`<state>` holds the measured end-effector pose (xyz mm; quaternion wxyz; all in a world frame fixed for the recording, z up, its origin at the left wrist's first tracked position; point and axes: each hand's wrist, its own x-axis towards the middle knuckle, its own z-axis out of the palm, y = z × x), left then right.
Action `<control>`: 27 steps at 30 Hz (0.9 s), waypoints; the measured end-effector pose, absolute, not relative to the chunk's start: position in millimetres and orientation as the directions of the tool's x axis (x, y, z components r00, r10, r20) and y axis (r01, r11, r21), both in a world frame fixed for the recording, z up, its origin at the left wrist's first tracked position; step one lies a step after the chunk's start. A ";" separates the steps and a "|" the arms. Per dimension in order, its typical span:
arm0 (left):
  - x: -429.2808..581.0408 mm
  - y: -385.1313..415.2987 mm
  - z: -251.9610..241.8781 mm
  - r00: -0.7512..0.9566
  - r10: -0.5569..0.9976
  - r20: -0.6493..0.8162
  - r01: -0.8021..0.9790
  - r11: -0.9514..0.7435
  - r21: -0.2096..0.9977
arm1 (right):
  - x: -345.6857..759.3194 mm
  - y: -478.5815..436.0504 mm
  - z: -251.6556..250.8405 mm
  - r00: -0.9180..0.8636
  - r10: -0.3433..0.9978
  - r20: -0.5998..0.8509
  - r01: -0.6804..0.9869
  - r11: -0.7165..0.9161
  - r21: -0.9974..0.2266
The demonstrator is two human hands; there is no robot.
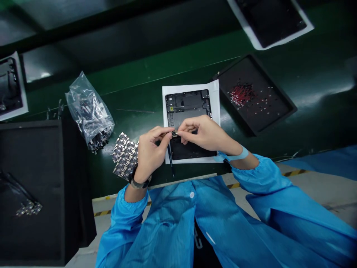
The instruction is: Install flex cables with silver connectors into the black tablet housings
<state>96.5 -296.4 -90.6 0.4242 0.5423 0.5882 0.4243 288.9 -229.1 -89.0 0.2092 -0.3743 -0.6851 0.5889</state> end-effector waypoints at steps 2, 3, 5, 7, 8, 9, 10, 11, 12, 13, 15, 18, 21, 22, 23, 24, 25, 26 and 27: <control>96.2 -296.4 -90.8 -0.053 0.998 -0.043 0.267 0.056 0.962 | 289.3 -228.6 -88.9 -0.620 0.771 -0.142 0.270 0.039 -0.962; 95.5 -296.3 -90.5 -0.049 0.997 -0.060 0.242 0.070 0.968 | 289.7 -227.6 -88.5 -0.630 0.761 -0.155 0.253 0.013 -0.967; 93.6 -295.5 -88.9 -0.033 0.994 -0.106 0.177 0.110 0.978 | 291.0 -223.9 -87.5 -0.681 0.704 -0.202 0.190 -0.096 -0.977; 91.5 -294.4 -86.8 -0.018 0.991 -0.136 0.127 0.137 0.982 | 292.1 -219.5 -86.1 -0.737 0.630 -0.247 0.142 -0.213 -0.967; 90.7 -293.9 -85.8 -0.011 0.989 -0.144 0.109 0.145 0.983 | 292.5 -217.6 -85.4 -0.755 0.601 -0.263 0.130 -0.256 -0.958; 90.2 -293.5 -85.0 -0.007 0.989 -0.149 0.091 0.149 0.985 | 292.7 -216.2 -84.9 -0.766 0.580 -0.276 0.123 -0.290 -0.949; 89.9 -293.1 -84.6 -0.002 0.988 -0.152 0.074 0.151 0.986 | 292.8 -215.2 -84.4 -0.774 0.564 -0.288 0.118 -0.318 -0.941; 89.7 -292.9 -84.6 0.002 0.988 -0.154 0.057 0.154 0.986 | 292.8 -214.6 -84.2 -0.778 0.553 -0.298 0.114 -0.342 -0.933; 89.7 -292.8 -85.0 0.005 0.987 -0.158 0.043 0.158 0.987 | 292.9 -214.4 -84.1 -0.782 0.544 -0.305 0.109 -0.362 -0.926; 89.8 -292.8 -85.6 0.004 0.987 -0.162 0.033 0.161 0.986 | 293.0 -214.5 -84.4 -0.786 0.537 -0.308 0.103 -0.377 -0.920; 90.1 -293.1 -87.1 -0.002 0.985 -0.170 0.024 0.170 0.985 | 293.5 -215.2 -85.5 -0.791 0.526 -0.311 0.093 -0.399 -0.912; 91.1 -294.0 -88.8 -0.010 0.985 -0.175 0.019 0.175 0.984 | 292.9 -216.5 -88.9 -0.795 0.521 -0.312 0.087 -0.411 -0.907; 92.9 -294.2 -89.3 -0.015 0.984 -0.176 0.011 0.176 0.984 | 289.2 -216.5 -91.9 -0.798 0.517 -0.308 0.092 -0.401 -0.911; 93.3 -293.9 -89.3 -0.015 0.984 -0.179 0.008 0.179 0.984 | 288.2 -215.8 -91.8 -0.800 0.516 -0.304 0.099 -0.387 -0.917; 93.4 -293.6 -89.2 -0.014 0.983 -0.183 0.002 0.183 0.983 | 288.3 -214.6 -90.6 -0.803 0.519 -0.293 0.107 -0.358 -0.928; 92.8 -293.1 -89.0 -0.013 0.982 -0.186 -0.009 0.186 0.983 | 290.0 -213.2 -88.0 -0.797 0.540 -0.271 0.116 -0.304 -0.946; 91.4 -292.4 -88.4 -0.016 0.983 -0.185 -0.025 0.185 0.982 | 294.0 -211.8 -83.9 -0.769 0.594 -0.238 0.129 -0.220 -0.967; 89.1 -291.8 -87.5 -0.030 0.983 -0.180 -0.052 0.178 0.983 | 300.6 -210.8 -78.6 -0.702 0.687 -0.186 0.152 -0.111 -0.982; 85.8 -291.0 -86.0 -0.054 0.984 -0.171 -0.091 0.165 0.982 | 309.5 -210.6 -72.3 -0.597 0.795 -0.110 0.193 0.009 -0.981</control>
